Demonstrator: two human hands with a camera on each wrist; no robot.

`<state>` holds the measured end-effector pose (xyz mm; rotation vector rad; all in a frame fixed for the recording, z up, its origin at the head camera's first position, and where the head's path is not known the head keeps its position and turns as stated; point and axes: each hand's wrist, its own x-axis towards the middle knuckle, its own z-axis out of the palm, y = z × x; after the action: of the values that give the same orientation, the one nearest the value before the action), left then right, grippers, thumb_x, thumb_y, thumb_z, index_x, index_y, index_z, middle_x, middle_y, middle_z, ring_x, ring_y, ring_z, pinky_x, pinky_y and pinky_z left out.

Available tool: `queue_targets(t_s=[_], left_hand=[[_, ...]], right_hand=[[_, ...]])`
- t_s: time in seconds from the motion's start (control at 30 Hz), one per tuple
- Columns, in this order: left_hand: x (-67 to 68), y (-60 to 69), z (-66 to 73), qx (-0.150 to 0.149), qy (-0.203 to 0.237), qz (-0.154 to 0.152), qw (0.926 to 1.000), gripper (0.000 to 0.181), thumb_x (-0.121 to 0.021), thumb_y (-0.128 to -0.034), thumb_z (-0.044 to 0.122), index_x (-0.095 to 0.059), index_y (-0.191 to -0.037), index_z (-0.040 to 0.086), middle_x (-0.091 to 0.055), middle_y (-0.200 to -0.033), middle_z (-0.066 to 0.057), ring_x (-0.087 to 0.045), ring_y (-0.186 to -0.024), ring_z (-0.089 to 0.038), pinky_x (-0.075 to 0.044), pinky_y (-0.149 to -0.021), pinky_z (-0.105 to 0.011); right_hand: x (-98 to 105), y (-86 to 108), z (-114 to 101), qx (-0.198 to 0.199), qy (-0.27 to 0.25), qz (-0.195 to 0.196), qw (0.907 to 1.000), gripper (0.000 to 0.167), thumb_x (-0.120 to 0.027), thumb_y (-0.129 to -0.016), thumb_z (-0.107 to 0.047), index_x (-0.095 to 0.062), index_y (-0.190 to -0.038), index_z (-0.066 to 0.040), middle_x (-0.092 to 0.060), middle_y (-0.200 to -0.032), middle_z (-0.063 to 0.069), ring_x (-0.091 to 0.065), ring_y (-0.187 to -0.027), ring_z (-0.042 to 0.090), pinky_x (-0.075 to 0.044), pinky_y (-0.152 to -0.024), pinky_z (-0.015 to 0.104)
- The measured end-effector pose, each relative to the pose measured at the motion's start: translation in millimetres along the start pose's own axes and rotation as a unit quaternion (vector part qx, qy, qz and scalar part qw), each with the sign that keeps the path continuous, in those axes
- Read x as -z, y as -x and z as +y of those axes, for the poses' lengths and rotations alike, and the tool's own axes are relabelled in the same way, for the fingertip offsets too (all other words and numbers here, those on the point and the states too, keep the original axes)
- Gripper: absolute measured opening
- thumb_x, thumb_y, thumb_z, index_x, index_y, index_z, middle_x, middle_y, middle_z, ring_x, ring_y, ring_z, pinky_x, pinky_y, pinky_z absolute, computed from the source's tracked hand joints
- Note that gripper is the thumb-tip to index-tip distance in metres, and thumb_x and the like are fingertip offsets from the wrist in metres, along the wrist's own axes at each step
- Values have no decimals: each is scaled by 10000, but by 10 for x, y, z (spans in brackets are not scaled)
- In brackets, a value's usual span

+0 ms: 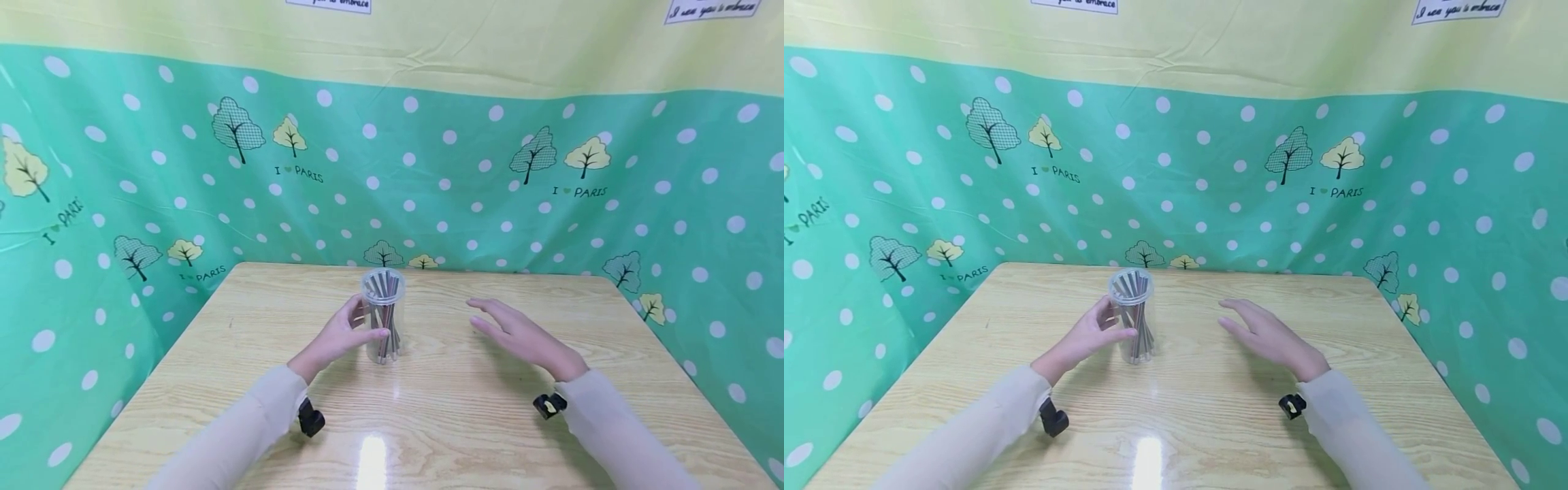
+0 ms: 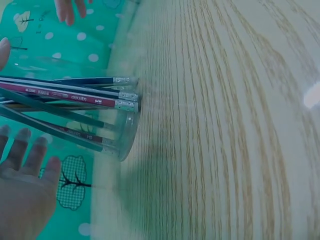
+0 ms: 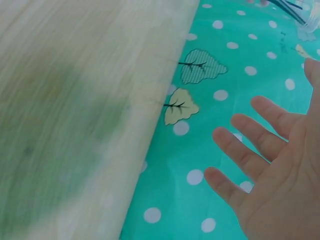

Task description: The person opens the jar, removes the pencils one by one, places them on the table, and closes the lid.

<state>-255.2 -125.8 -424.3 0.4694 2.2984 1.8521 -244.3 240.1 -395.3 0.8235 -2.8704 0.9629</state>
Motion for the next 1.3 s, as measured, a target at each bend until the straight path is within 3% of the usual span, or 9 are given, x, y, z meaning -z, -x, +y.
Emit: queue_targets(t_s=[0.53,0.9,1.3], left_hand=[[-50,-24,-54,36,118,81,9999,820,-847,-828,246,-381,-1501,199,-410,-1510,-165,-403,-1373,-435,-372,-1118,-542],[-32,-12,-41,63,98,-19,9999,797,-828,-850,285,-371,-1501,228,-405,-1511,-133,-389,-1386,-424,-360,-1125,-550],[-34,-6,-8,-27,48,-46,10000,814,-822,-854,317,-353,-1518,261,-417,-1497,-107,-396,-1389,-394,-369,-1127,-522]], right_hand=[[-54,-434,-473,258,-339,-176,9989,638,-503,-1012,-553,-436,-1514,-166,-457,-1512,17,-450,-1359,234,-408,-1102,501],[-143,-772,-832,835,-352,-38,9959,716,-625,-928,-593,-450,-1503,-205,-490,-1464,-29,-481,-1306,170,-451,-1063,464],[-202,-1042,-1107,1127,-155,116,9934,818,-712,-870,-583,-462,-1494,-117,-509,-1349,-6,-476,-1196,131,-473,-1007,422]])
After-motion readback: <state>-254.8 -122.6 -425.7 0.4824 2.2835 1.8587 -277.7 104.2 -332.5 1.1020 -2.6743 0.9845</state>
